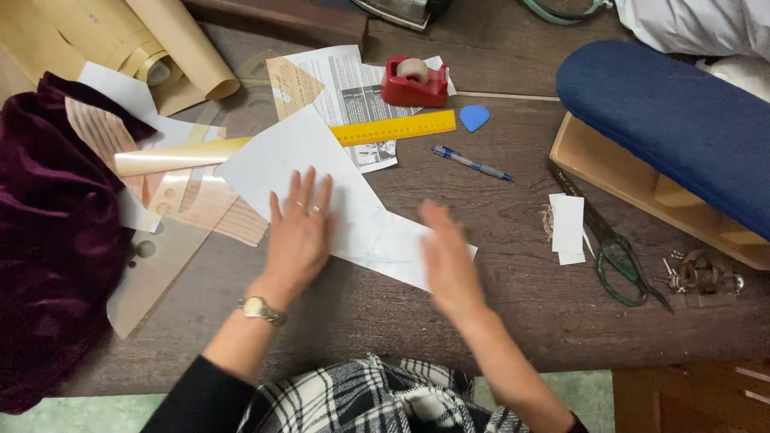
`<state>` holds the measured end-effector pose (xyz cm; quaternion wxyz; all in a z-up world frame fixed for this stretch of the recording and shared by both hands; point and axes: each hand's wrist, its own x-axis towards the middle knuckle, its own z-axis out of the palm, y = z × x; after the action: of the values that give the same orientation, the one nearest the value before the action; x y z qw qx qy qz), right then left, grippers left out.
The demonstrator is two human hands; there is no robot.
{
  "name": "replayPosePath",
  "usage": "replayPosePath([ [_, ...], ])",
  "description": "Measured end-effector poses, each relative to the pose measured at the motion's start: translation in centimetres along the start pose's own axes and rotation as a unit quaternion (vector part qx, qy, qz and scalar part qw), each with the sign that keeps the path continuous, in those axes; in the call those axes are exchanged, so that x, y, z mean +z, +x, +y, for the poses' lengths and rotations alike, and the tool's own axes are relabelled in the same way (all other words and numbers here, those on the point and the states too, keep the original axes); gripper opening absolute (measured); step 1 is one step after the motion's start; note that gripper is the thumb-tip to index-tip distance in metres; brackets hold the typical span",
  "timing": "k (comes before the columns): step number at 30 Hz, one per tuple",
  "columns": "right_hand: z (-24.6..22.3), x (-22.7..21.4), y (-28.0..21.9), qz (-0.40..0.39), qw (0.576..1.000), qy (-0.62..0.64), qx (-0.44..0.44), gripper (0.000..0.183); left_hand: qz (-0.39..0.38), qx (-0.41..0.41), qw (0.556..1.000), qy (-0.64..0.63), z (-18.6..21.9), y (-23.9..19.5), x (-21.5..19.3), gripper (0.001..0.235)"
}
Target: The person measures and cuts a piece of white paper using a ruler and scissors. They then fold the paper, apply tape to secure the fold, and cut along a curved line to shape the paper.
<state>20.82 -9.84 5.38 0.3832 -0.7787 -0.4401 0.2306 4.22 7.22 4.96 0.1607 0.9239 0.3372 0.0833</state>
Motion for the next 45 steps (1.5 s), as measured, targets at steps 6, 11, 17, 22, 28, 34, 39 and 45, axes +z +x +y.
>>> replayPosePath([
  [6,-5.4,4.4,0.3,-0.266,0.942,-0.199,-0.055,0.064,-0.115,-0.049,0.990,0.058,0.1,-1.0,4.2,0.067],
  [11,-4.9,3.9,0.0,-0.298,0.918,-0.255,-0.052,0.068,-0.115,-0.055,0.989,0.071,0.1,-0.9,4.3,0.068],
  [17,-4.8,2.4,-0.9,-0.316,0.908,-0.274,0.000,0.069,-0.128,-0.062,0.989,0.050,0.2,-0.8,4.0,0.072],
  [22,-3.8,1.1,-2.4,-0.309,0.907,-0.282,0.041,0.069,-0.140,-0.062,0.988,0.037,0.3,-0.7,3.5,0.082],
  [28,2.4,0.0,-6.4,-0.196,0.923,-0.331,-0.009,0.071,-0.045,-0.012,0.996,0.077,-0.4,-1.1,4.5,0.106],
  [34,2.9,-1.2,-7.2,-0.160,0.943,-0.292,-0.023,0.067,-0.128,-0.041,0.990,0.039,0.1,-0.5,3.3,0.113],
  [39,0.9,-0.3,-5.3,-0.210,0.930,-0.303,-0.005,0.062,-0.167,-0.053,0.984,0.023,0.2,-0.3,3.0,0.120],
  [45,-3.7,1.7,-1.6,-0.272,0.935,-0.227,0.002,0.056,-0.228,-0.089,0.970,-0.009,0.6,0.4,1.8,0.128],
])
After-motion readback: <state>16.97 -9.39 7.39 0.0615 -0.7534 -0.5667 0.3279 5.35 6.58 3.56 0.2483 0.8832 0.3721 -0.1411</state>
